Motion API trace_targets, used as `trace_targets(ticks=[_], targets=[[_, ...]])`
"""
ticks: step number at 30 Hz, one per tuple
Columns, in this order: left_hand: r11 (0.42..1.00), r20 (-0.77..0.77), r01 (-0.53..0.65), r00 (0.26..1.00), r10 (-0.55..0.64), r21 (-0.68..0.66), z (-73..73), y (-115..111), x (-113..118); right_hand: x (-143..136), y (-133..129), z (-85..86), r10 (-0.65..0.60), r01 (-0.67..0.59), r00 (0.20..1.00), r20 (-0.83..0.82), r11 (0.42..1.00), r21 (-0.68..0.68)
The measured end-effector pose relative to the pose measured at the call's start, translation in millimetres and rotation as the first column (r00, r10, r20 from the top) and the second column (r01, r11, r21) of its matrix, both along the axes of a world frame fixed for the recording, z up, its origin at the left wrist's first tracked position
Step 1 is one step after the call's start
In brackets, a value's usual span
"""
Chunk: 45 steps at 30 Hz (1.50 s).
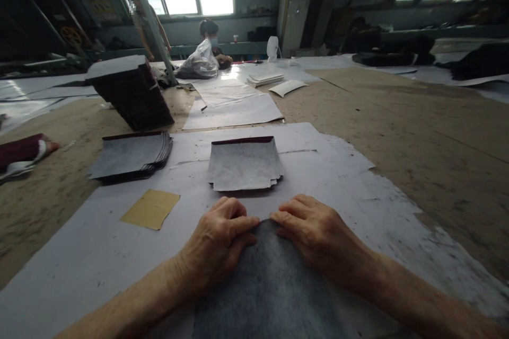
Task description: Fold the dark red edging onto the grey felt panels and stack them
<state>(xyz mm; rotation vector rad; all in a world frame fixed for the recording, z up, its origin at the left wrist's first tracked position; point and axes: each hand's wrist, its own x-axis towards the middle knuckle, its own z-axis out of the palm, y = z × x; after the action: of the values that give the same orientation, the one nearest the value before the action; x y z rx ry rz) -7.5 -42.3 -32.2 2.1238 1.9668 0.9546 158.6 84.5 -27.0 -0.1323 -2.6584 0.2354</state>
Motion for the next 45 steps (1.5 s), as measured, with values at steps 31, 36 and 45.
trace_targets(ticks=[31, 36, 45], targets=[[0.969, -0.157, 0.248, 0.956, -0.248, -0.018, -6.7, -7.1, -5.3, 36.1, 6.4, 1.7, -0.117, 0.107, 0.991, -0.067, 0.984, -0.14], [0.967, -0.142, 0.256, 0.957, -0.253, 0.001, -7.7, -5.9, -4.8, 18.7, -1.9, 13.5, -0.381, 0.341, 0.908, -0.176, 0.914, -0.22], [0.97, -0.084, 0.242, 0.967, -0.241, 0.001, -5.2, -8.0, -11.0, -17.2, -38.0, -7.3, -0.025, 0.03, 0.992, -0.12, 0.999, 0.043]])
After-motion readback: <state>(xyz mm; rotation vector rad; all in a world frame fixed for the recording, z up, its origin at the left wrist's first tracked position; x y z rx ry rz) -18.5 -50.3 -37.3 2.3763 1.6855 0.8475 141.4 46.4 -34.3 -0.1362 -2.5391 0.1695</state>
